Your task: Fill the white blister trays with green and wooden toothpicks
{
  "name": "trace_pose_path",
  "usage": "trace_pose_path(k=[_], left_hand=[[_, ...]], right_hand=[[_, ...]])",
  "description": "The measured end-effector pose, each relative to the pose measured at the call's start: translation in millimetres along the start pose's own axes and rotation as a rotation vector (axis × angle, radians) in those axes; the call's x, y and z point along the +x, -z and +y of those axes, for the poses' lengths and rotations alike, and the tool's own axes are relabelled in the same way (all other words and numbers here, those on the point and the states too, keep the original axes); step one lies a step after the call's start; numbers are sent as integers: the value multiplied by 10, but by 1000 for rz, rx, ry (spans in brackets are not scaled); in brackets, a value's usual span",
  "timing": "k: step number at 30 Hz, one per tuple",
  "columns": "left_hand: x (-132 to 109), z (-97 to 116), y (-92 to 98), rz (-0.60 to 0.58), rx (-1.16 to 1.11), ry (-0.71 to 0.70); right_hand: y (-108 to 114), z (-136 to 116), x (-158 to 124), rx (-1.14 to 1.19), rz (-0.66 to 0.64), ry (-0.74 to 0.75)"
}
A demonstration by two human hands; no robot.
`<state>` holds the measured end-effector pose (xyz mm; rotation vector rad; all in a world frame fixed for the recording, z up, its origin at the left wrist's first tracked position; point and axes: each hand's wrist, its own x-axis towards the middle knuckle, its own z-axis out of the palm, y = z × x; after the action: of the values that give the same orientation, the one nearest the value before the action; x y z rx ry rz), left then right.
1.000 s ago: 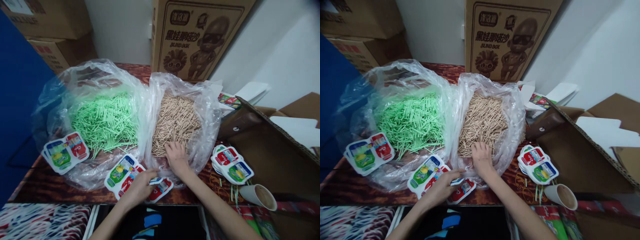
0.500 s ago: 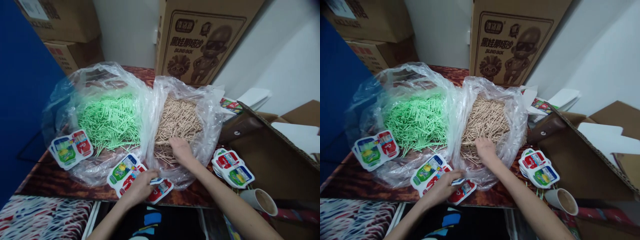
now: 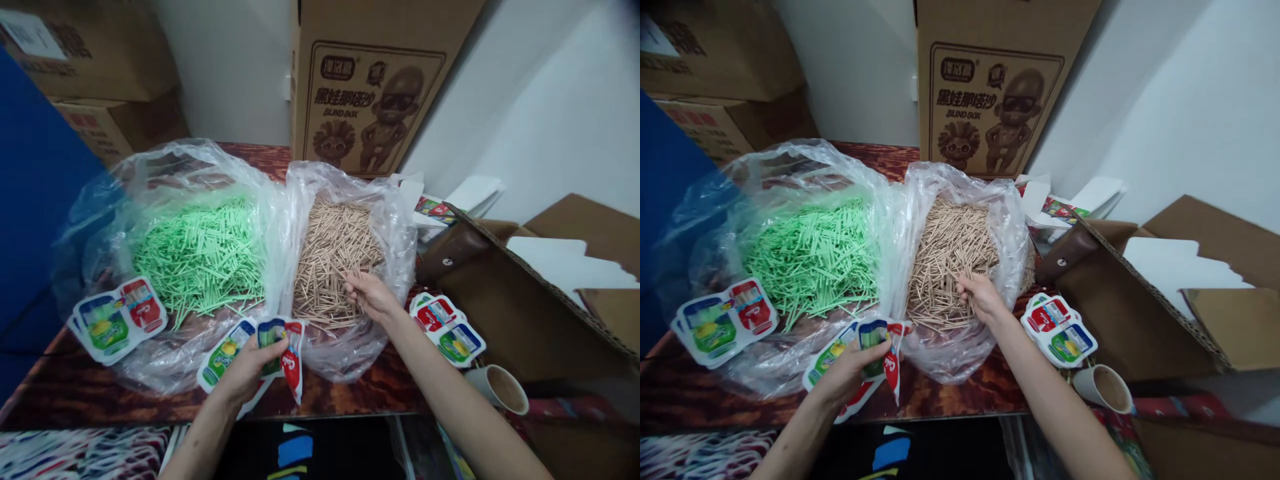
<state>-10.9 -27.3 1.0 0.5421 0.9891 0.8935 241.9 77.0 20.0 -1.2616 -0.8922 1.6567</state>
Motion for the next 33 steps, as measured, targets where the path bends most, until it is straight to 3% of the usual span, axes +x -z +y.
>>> trace_pose_path(k=[5, 10, 13, 18, 24, 28, 33], left_hand=[[209, 225, -253, -69, -156, -24], [506, 274, -482, -70, -223, -52], [608, 253, -500, -78, -253, -4], [693, 216, -484, 19, -292, 33], [630, 193, -500, 38, -301, 55], [447, 236, -299, 106, -340, 11], [232, 242, -91, 191, -344, 32]], right_hand=[[-79, 176, -137, 257, -116, -80], [-175, 258, -101, 319, -74, -16], [-189, 282, -73, 335, -76, -39], [-254, 370, -67, 290, -132, -104], [-422, 437, -45, 319, -110, -112], [-368, 495, -105, 30, -49, -73], [-359, 591, -172, -932, 146, 159]])
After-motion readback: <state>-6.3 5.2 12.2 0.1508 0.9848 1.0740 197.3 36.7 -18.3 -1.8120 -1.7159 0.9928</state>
